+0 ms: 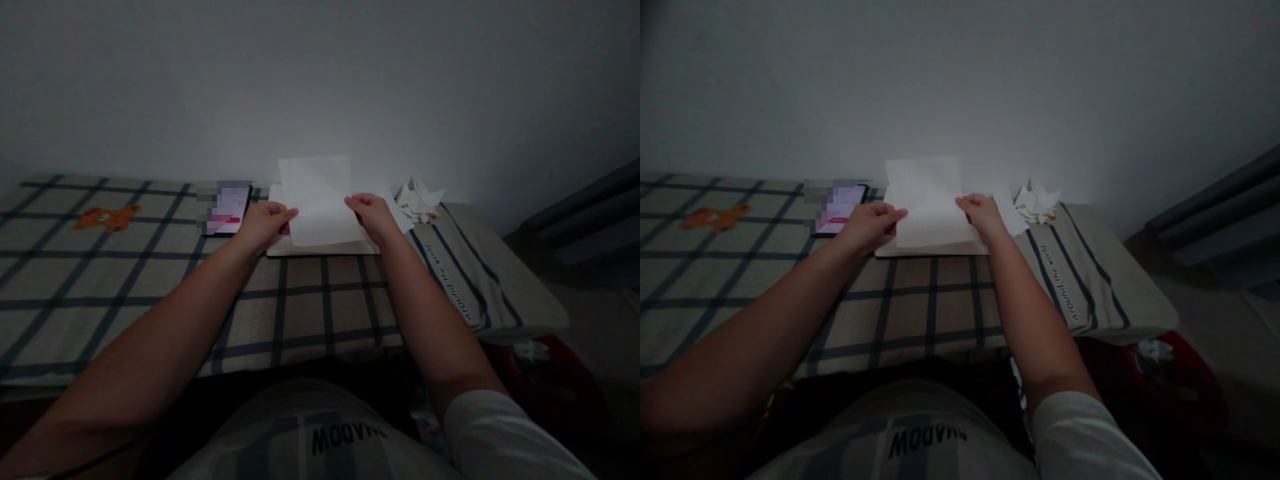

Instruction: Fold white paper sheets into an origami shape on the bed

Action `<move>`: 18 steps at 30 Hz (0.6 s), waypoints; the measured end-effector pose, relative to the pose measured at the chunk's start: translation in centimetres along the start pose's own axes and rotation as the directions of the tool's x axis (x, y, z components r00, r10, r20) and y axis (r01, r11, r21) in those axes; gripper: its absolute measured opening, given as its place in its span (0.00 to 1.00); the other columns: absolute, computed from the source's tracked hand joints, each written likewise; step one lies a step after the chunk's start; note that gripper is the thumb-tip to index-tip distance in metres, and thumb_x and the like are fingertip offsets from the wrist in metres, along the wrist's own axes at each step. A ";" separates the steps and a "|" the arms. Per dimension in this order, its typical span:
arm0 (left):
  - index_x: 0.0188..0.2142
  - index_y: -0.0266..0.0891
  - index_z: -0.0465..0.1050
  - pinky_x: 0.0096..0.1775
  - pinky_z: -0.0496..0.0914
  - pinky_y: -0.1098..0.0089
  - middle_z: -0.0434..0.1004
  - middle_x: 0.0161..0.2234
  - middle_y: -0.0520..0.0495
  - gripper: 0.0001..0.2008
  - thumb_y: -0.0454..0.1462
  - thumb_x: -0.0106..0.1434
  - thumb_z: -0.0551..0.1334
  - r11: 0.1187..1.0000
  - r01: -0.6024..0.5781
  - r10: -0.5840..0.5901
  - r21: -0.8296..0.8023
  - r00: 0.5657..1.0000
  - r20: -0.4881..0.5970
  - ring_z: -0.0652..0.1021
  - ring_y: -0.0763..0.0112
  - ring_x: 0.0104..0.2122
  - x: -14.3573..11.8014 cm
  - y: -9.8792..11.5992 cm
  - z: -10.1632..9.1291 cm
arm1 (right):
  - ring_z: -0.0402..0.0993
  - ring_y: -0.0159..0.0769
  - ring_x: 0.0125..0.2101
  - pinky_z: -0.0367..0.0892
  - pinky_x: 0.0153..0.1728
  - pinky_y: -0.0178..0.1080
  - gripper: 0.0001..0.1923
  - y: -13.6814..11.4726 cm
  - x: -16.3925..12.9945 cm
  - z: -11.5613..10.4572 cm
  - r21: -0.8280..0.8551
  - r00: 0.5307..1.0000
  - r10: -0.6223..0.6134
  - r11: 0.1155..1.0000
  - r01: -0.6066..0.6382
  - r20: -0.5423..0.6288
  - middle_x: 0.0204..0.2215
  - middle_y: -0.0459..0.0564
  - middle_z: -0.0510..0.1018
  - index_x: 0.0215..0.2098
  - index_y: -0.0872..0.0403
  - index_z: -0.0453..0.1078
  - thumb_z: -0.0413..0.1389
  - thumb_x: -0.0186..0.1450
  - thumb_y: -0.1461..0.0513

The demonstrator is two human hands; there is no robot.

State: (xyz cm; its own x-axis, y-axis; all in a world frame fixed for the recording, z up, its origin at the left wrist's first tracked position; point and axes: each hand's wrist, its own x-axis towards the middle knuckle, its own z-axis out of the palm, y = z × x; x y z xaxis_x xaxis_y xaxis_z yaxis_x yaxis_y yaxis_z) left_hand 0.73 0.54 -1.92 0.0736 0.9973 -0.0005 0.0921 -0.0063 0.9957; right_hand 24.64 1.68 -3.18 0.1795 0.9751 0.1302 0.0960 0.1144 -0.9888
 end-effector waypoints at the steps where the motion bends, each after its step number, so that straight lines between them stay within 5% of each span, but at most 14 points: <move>1: 0.18 0.38 0.66 0.18 0.54 0.77 0.65 0.13 0.54 0.14 0.37 0.55 0.68 1.000 0.007 -0.007 -0.004 1.000 0.004 0.61 0.81 0.13 0.0 0.0 0.0 | 0.56 0.26 0.20 0.52 0.23 0.34 0.12 0.0 0.0 0.0 0.005 1.000 -0.002 1.000 0.002 -0.006 0.18 0.39 0.65 0.27 0.53 0.70 0.65 0.55 0.55; 8: 0.17 0.38 0.68 0.17 0.53 0.75 0.66 0.13 0.53 0.14 0.39 0.54 0.68 0.991 -0.057 0.058 0.117 0.998 -0.007 0.61 0.80 0.12 0.0 0.2 -0.4 | 0.55 0.26 0.19 0.49 0.22 0.33 0.11 -0.5 -0.3 0.0 0.067 0.993 0.114 0.991 -0.116 0.030 0.18 0.39 0.63 0.24 0.53 0.67 0.62 0.57 0.57; 18: 0.17 0.38 0.68 0.17 0.53 0.75 0.67 0.14 0.53 0.15 0.38 0.56 0.68 0.992 -0.003 -0.003 0.125 0.999 0.045 0.62 0.80 0.13 -0.3 0.4 -0.1 | 0.52 0.27 0.19 0.49 0.21 0.34 0.20 0.4 0.2 -0.2 0.008 1.000 0.012 1.000 -0.012 0.003 0.17 0.39 0.59 0.22 0.51 0.60 0.64 0.57 0.51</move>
State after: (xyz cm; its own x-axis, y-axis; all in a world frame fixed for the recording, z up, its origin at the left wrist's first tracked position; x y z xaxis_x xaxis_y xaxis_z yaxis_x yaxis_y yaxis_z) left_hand 0.66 0.25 -1.47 0.1185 0.9929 -0.0076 0.2151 -0.0182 0.9764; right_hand 24.92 1.91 -3.54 0.1776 0.9770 0.1180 0.0862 0.1040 -0.9908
